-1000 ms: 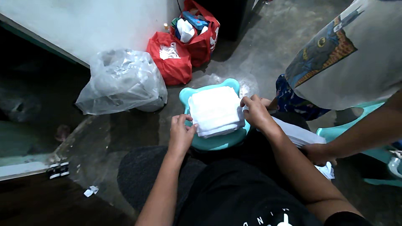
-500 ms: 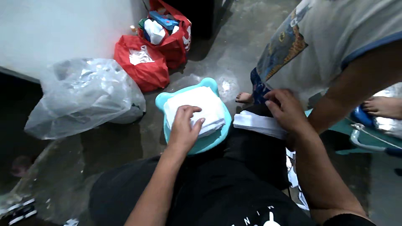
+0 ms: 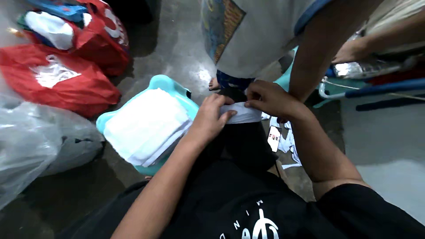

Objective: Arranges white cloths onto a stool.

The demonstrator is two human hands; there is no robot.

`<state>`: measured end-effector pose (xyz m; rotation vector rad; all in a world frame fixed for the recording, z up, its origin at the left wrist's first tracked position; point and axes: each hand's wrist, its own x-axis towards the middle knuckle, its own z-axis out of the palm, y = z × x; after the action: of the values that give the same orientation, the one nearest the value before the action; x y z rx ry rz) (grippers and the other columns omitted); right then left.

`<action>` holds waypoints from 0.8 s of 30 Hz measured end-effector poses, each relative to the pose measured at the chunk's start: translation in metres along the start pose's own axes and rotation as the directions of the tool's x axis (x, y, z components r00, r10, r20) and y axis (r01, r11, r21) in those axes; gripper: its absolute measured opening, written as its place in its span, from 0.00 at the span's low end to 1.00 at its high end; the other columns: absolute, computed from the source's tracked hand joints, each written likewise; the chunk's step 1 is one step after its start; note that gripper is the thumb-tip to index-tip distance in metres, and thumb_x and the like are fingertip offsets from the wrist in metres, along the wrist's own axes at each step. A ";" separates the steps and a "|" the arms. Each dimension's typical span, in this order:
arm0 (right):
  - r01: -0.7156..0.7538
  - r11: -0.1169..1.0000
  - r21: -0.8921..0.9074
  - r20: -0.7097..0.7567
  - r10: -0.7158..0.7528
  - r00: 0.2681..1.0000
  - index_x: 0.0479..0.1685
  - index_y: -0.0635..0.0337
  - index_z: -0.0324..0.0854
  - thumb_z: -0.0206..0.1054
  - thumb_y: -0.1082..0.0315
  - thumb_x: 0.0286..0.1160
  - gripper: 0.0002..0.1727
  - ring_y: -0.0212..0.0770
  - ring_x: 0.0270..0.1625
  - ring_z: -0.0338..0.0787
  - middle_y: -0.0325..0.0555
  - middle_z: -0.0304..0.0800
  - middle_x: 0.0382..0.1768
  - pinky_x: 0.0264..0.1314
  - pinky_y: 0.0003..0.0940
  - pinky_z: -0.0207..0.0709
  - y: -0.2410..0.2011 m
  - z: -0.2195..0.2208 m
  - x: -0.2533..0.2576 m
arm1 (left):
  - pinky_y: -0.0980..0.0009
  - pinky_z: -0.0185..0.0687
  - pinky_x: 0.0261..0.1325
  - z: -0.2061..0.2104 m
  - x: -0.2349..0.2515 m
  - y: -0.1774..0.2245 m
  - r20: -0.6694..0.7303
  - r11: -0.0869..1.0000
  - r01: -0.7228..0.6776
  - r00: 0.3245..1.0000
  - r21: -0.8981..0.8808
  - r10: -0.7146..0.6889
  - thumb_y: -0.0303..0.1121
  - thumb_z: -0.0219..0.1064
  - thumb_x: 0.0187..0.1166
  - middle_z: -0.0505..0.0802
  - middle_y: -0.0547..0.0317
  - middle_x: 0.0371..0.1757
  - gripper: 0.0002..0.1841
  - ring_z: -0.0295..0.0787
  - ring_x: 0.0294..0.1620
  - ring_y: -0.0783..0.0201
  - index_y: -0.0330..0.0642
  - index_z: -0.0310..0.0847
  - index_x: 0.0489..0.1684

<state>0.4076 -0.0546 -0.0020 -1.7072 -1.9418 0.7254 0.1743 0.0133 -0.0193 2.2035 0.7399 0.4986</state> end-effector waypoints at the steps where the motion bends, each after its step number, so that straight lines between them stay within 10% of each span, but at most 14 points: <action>1: -0.012 1.000 -0.004 -0.009 0.012 1.000 0.37 0.64 0.85 0.73 0.65 0.73 0.09 0.49 0.41 0.88 0.53 0.86 0.37 0.46 0.51 0.83 0.000 -0.001 0.000 | 0.49 0.79 0.67 0.001 0.001 0.001 0.004 1.000 0.009 1.000 -0.007 -0.009 0.36 0.72 0.78 0.92 0.48 0.54 0.13 0.86 0.62 0.49 0.40 0.89 0.53; 9: -0.175 0.984 0.011 -0.010 0.175 0.984 0.52 0.66 0.82 0.62 0.73 0.81 0.08 0.49 0.47 0.89 0.56 0.86 0.47 0.51 0.50 0.85 -0.006 -0.019 -0.019 | 0.50 0.78 0.68 0.005 0.004 0.005 -0.011 1.000 0.013 1.000 0.000 -0.013 0.34 0.73 0.77 0.91 0.48 0.56 0.14 0.86 0.63 0.49 0.40 0.88 0.57; 18: -0.147 0.987 0.061 -0.016 0.148 0.989 0.51 0.60 0.83 0.80 0.57 0.64 0.22 0.45 0.42 0.85 0.51 0.83 0.45 0.41 0.44 0.83 0.003 -0.002 -0.039 | 0.51 0.79 0.68 0.005 0.007 0.011 0.012 1.000 -0.011 1.000 -0.014 0.011 0.31 0.72 0.76 0.90 0.49 0.59 0.15 0.85 0.63 0.50 0.41 0.87 0.59; 24: -0.150 0.988 0.040 -0.056 0.152 0.987 0.46 0.62 0.85 0.71 0.67 0.77 0.07 0.46 0.41 0.86 0.52 0.83 0.43 0.43 0.45 0.85 -0.004 0.003 -0.032 | 0.51 0.79 0.69 0.004 0.009 0.015 0.017 1.000 -0.009 1.000 -0.015 0.009 0.28 0.71 0.75 0.90 0.49 0.58 0.15 0.84 0.64 0.51 0.41 0.87 0.59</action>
<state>0.4069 -0.0872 -0.0019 -1.8484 -1.7640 0.7499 0.1883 0.0082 -0.0092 2.1953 0.7153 0.4878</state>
